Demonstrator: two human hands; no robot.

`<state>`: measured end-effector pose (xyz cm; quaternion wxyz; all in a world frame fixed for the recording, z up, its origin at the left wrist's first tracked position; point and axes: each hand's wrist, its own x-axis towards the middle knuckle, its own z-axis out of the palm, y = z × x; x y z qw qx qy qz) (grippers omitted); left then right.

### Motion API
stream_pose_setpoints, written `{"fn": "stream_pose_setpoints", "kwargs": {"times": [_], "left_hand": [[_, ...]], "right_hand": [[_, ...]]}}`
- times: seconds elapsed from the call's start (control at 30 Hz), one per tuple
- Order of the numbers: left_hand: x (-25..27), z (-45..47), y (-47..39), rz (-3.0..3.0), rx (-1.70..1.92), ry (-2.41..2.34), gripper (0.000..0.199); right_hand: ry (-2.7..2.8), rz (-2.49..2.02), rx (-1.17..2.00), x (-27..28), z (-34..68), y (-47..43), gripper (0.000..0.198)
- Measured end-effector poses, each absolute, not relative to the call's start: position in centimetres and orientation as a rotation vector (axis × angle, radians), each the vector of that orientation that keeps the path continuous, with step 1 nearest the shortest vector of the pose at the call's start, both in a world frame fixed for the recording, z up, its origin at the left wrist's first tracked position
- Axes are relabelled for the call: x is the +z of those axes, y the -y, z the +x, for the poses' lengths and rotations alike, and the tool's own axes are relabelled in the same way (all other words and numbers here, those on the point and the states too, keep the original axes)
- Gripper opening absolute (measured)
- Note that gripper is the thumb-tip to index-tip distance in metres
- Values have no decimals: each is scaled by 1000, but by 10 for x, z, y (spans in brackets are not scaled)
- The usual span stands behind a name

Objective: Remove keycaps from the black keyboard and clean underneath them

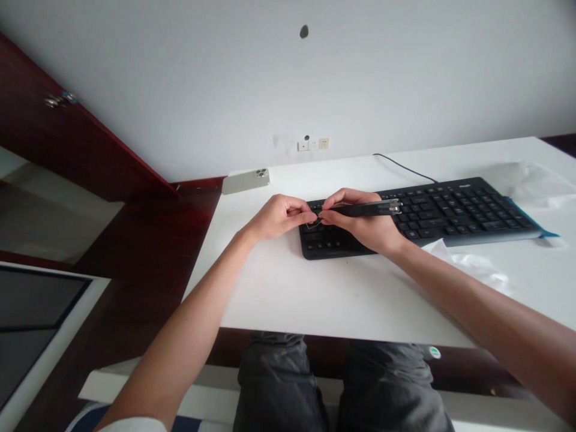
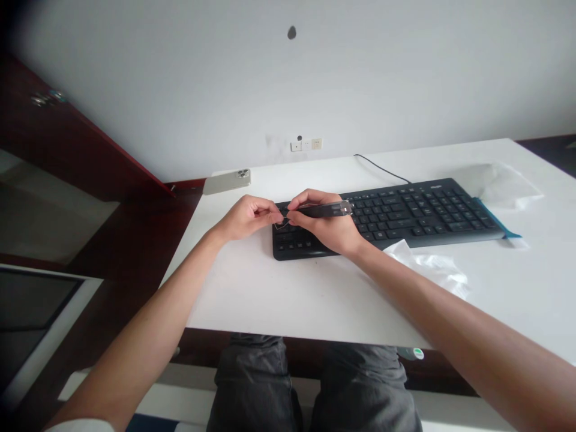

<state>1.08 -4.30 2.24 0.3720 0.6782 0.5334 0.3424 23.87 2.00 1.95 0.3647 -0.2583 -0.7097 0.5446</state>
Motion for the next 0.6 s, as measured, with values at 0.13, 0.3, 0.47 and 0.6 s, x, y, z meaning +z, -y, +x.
{"fn": "stream_pose_setpoints", "kwargs": {"times": [0.13, 0.3, 0.47, 0.6], "left_hand": [[31, 7, 46, 1728, 776, -1322, 40], [29, 0, 44, 1752, 674, -1300, 36], [27, -4, 43, 1780, 638, -1386, 32], [33, -7, 46, 1794, 657, -1552, 24]], "right_hand": [[2094, -530, 1408, 20, 245, -26, 16], [2373, -318, 1372, 19, 252, -30, 19], [2417, -460, 1162, 18, 252, -30, 22], [2476, -487, 1117, 17, 252, -30, 19]]}}
